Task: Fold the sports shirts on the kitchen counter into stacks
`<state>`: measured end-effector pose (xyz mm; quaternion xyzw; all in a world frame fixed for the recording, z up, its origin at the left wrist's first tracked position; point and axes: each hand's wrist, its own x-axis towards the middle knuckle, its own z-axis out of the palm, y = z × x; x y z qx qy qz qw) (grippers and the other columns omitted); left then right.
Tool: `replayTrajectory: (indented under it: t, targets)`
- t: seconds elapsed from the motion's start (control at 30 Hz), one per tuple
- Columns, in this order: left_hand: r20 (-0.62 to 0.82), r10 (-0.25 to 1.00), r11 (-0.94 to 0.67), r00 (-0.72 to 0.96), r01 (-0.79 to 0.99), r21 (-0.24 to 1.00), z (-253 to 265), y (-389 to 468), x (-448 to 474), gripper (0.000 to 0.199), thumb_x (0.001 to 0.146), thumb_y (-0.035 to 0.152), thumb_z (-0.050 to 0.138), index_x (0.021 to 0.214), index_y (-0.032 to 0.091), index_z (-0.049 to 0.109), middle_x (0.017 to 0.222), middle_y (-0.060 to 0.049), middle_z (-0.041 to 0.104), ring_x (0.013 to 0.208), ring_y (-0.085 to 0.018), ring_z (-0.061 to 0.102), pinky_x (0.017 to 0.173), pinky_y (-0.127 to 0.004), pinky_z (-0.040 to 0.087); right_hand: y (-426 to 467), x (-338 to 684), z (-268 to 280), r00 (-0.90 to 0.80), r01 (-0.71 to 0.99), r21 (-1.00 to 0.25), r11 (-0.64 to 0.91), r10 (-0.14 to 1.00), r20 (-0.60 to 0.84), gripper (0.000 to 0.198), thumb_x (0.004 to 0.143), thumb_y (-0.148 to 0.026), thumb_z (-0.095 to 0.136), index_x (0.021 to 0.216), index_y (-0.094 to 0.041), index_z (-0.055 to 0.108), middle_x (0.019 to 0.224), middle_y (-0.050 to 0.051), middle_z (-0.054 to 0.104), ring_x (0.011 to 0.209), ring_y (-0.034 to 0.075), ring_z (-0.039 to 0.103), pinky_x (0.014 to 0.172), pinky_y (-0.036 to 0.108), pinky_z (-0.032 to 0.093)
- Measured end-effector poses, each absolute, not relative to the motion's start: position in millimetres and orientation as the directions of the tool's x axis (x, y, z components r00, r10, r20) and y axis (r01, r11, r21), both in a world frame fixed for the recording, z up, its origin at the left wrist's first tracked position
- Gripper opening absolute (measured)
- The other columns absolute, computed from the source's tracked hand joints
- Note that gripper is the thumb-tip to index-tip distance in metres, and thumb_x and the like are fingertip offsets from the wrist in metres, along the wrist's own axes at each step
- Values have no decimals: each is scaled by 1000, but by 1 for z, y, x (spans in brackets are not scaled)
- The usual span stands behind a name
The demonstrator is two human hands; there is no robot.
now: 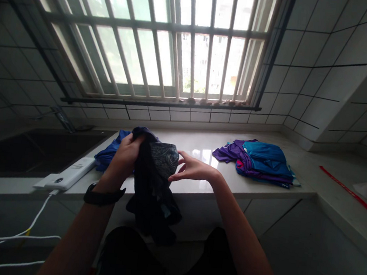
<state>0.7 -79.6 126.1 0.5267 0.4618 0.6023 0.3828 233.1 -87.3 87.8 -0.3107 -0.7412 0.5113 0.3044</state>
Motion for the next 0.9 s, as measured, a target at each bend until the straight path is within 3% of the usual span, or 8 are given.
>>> replayTrajectory:
  t: [0.13, 0.27, 0.47, 0.6, 0.67, 0.73, 0.8, 0.9]
  targets:
    - [243, 922, -288, -301, -113, 951, 130, -74, 1, 34, 80, 53, 74, 94, 24, 64, 80, 1, 69, 83, -19, 68, 73, -28, 56, -119, 205, 31, -536, 232, -923, 307, 832, 143, 82, 51, -34, 101, 126, -25, 69, 115, 6, 73, 108, 28, 70, 88, 38, 59]
    - [215, 909, -280, -358, -143, 949, 138, -78, -3, 26, 80, 44, 74, 93, 24, 64, 84, 1, 70, 88, -19, 69, 77, -29, 58, -142, 185, -2, -301, 275, -879, 391, 903, 308, 15, 82, -29, 75, 96, -25, 77, 104, 4, 75, 97, 26, 70, 90, 39, 54]
    - [111, 739, -280, -664, -153, 948, 127, -82, -66, 9, 86, 32, 56, 87, 24, 54, 86, 2, 66, 102, -21, 64, 87, -34, 56, -116, 232, 49, 201, 171, -897, 407, 877, 436, 26, 85, -43, 65, 96, -23, 76, 90, 3, 76, 87, 25, 67, 81, 36, 52]
    - [301, 553, -319, -777, 137, 938, 111, -91, -79, 10, 81, 27, 51, 91, 24, 49, 101, -2, 63, 111, -25, 60, 99, -43, 51, -102, 253, 97, 191, 251, -822, 511, 807, 559, 27, 87, -47, 62, 88, -23, 75, 82, 3, 72, 83, 22, 63, 79, 33, 49]
    - [525, 525, -370, -670, 375, 850, 110, -99, -62, 25, 76, 24, 59, 100, 23, 54, 118, -7, 62, 119, -27, 58, 108, -45, 46, -97, 247, 114, 77, 253, -797, 549, 810, 582, 28, 89, -49, 63, 89, -23, 75, 79, 1, 68, 78, 20, 60, 76, 31, 48]
    - [667, 668, -454, -331, 529, 717, 114, -104, -36, 43, 72, 26, 70, 114, 22, 60, 133, -11, 60, 128, -29, 55, 115, -45, 41, -93, 235, 127, -64, 213, -797, 565, 822, 566, 30, 89, -52, 66, 93, -24, 75, 76, -1, 66, 71, 17, 56, 69, 29, 46]
    - [561, 816, -546, 142, 509, 665, 119, -105, -11, 62, 68, 34, 81, 126, 23, 62, 140, -11, 62, 133, -32, 54, 118, -45, 40, -90, 223, 136, -209, 164, -808, 566, 820, 533, 34, 87, -56, 69, 96, -24, 75, 73, -3, 63, 67, 15, 52, 64, 27, 44]
    - [257, 790, -534, 557, 417, 736, 122, -97, 9, 61, 67, 48, 86, 120, 21, 71, 123, -8, 73, 118, -33, 64, 107, -41, 50, -90, 214, 150, -317, 119, -810, 574, 796, 516, 38, 85, -59, 72, 95, -23, 74, 71, -4, 62, 65, 13, 50, 60, 24, 42]
